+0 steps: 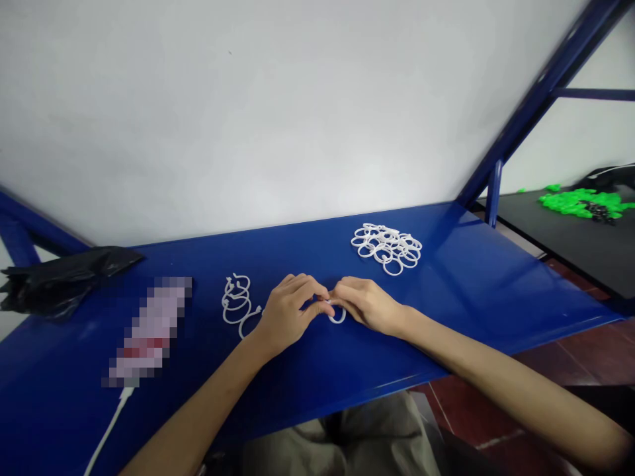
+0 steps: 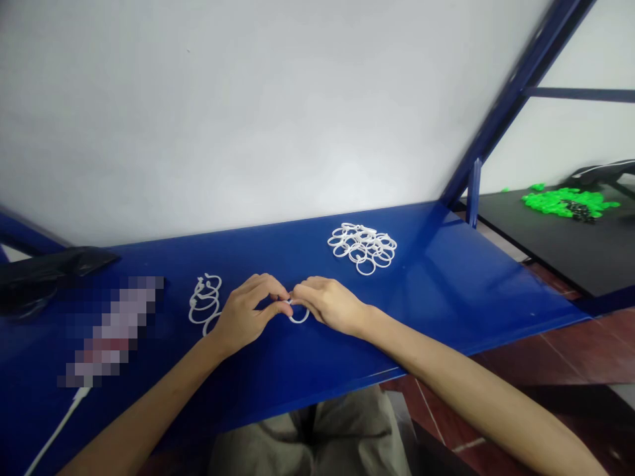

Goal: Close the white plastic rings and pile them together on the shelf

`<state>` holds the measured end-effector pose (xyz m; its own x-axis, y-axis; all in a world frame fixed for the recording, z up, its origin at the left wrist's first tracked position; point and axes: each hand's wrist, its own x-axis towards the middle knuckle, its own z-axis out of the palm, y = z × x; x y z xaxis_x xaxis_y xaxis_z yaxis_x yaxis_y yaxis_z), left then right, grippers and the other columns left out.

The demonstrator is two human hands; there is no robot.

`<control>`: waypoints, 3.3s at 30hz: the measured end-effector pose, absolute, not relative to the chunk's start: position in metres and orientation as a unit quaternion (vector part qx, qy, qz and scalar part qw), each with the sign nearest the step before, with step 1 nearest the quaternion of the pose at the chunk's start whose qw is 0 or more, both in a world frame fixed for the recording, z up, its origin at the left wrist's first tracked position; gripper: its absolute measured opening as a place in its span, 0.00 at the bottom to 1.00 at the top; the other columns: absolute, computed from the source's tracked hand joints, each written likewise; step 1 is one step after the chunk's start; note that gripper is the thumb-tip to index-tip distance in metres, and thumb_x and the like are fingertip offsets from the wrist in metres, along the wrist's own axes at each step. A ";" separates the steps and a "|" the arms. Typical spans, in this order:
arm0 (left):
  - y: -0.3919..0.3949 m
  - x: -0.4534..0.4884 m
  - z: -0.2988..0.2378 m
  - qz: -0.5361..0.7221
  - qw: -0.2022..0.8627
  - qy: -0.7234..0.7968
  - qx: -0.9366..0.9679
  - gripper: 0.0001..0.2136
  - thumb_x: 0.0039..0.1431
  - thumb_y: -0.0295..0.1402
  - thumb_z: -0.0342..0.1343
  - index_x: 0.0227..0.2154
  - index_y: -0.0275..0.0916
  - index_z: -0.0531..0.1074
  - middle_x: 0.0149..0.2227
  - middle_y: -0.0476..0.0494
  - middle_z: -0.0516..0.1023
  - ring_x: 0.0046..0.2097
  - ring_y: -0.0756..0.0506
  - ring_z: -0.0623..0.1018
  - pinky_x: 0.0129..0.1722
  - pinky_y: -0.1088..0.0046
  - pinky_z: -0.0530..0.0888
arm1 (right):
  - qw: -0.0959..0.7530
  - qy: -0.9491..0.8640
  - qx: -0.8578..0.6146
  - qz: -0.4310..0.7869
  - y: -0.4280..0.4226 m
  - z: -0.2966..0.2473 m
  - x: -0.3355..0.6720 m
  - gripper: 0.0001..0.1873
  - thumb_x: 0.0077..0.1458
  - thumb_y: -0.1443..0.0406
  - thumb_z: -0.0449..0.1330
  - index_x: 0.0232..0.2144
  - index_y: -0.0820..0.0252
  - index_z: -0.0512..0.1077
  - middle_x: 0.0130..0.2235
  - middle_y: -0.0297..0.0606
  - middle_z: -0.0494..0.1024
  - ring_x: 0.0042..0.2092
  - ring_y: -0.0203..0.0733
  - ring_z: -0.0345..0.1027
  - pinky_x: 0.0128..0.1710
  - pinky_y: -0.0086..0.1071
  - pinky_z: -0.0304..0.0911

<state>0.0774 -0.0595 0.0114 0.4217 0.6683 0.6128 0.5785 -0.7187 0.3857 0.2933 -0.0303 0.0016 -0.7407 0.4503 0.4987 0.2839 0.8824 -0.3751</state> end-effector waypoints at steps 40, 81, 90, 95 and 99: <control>-0.045 0.051 0.013 0.162 -0.014 0.568 0.807 0.19 0.59 0.23 0.50 0.52 0.38 0.71 0.51 0.39 0.76 0.52 0.36 0.73 0.52 0.53 0.69 | 0.459 -0.574 -0.649 0.199 0.098 -0.021 0.443 0.17 0.57 0.64 0.60 0.48 0.64 0.77 0.42 0.45 0.83 0.40 0.45 0.78 0.45 0.39 0.72; -0.053 0.072 0.007 0.347 0.145 0.478 0.794 0.04 0.56 0.28 0.64 0.31 0.43 0.75 0.29 0.54 0.79 0.35 0.47 0.77 0.45 0.67 0.71 | 0.296 -0.929 -0.169 0.142 -0.033 0.005 0.291 0.14 0.70 0.71 0.45 0.43 0.60 0.71 0.39 0.43 0.77 0.38 0.42 0.66 0.40 0.36 0.67; -0.040 0.049 0.013 0.219 -0.060 0.582 0.781 0.18 0.69 0.48 0.48 0.45 0.40 0.74 0.44 0.38 0.79 0.48 0.36 0.74 0.48 0.57 0.70 | 0.376 -0.833 -0.406 0.005 0.017 0.013 0.338 0.16 0.69 0.65 0.48 0.46 0.59 0.76 0.43 0.47 0.74 0.44 0.49 0.68 0.44 0.44 0.68; -0.040 0.021 0.020 0.091 -0.188 0.713 0.669 0.28 0.69 0.53 0.39 0.46 0.33 0.73 0.44 0.28 0.75 0.48 0.29 0.73 0.43 0.54 0.71 | 0.357 -0.770 -0.523 -0.074 0.044 0.011 0.386 0.15 0.64 0.66 0.52 0.44 0.59 0.78 0.39 0.47 0.78 0.40 0.51 0.67 0.46 0.47 0.65; -0.042 0.012 0.026 0.054 -0.126 0.759 0.636 0.31 0.69 0.55 0.37 0.48 0.31 0.72 0.43 0.26 0.74 0.45 0.28 0.76 0.37 0.54 0.73 | 0.343 -0.781 -0.518 -0.059 0.049 0.010 0.398 0.10 0.60 0.67 0.55 0.37 0.59 0.77 0.39 0.43 0.80 0.40 0.50 0.67 0.48 0.46 0.63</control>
